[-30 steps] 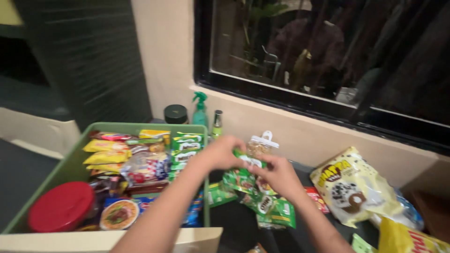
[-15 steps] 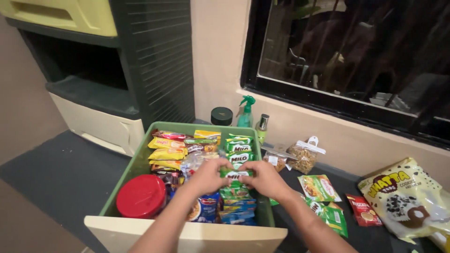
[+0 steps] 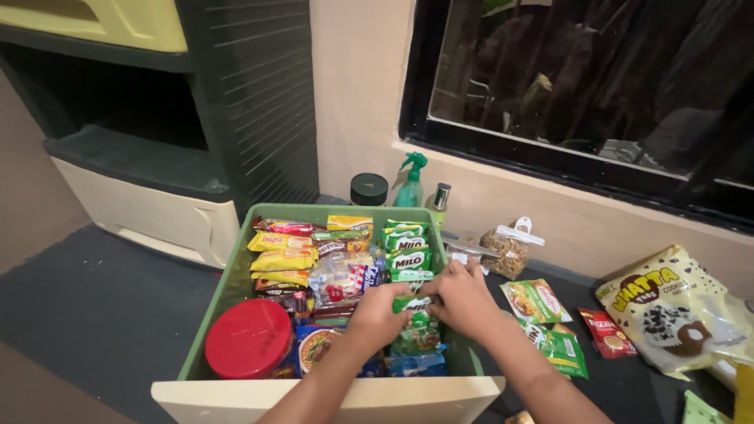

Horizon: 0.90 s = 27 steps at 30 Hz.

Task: Organizing various individual snack and beverage packets into a plastic storage bin.

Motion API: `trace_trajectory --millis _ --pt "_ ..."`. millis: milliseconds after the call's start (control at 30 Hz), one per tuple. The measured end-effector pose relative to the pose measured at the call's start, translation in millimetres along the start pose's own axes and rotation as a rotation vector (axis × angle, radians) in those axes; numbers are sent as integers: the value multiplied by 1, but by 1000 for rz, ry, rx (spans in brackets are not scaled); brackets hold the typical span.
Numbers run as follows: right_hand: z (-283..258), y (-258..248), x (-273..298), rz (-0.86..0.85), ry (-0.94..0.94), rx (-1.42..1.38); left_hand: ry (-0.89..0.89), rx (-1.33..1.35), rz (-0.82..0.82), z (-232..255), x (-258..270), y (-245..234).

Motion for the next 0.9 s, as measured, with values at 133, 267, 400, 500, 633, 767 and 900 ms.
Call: trace_trajectory --millis 133,267,400,500,633,767,900 --pt "-5 14 7 167 -54 -76 -104 -2 -12 3 6 -1" --pt "-11 10 11 287 -36 -108 -96 -30 36 12 14 -5" --pt "-10 4 14 417 -80 -150 -109 -152 -55 26 21 -2" --pt "-15 -3 19 401 -107 -203 -21 -279 -55 3 15 16" --pt "-12 0 21 382 -91 -295 68 -308 1 -7 9 20" --pt "-7 6 21 306 -38 -365 -52 -155 -74 -32 3 19" --pt "-7 5 22 386 -111 -384 -172 -126 -268 -29 6 12"
Point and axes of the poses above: each hand's wrist, its own x-axis away from the middle knuckle, its own y-axis out of the palm, z = x × y, the point moved 5 cm from there along -x, towards the middle knuckle, and after that the axes turned 1 degree about -z, right-handed, at the moved point
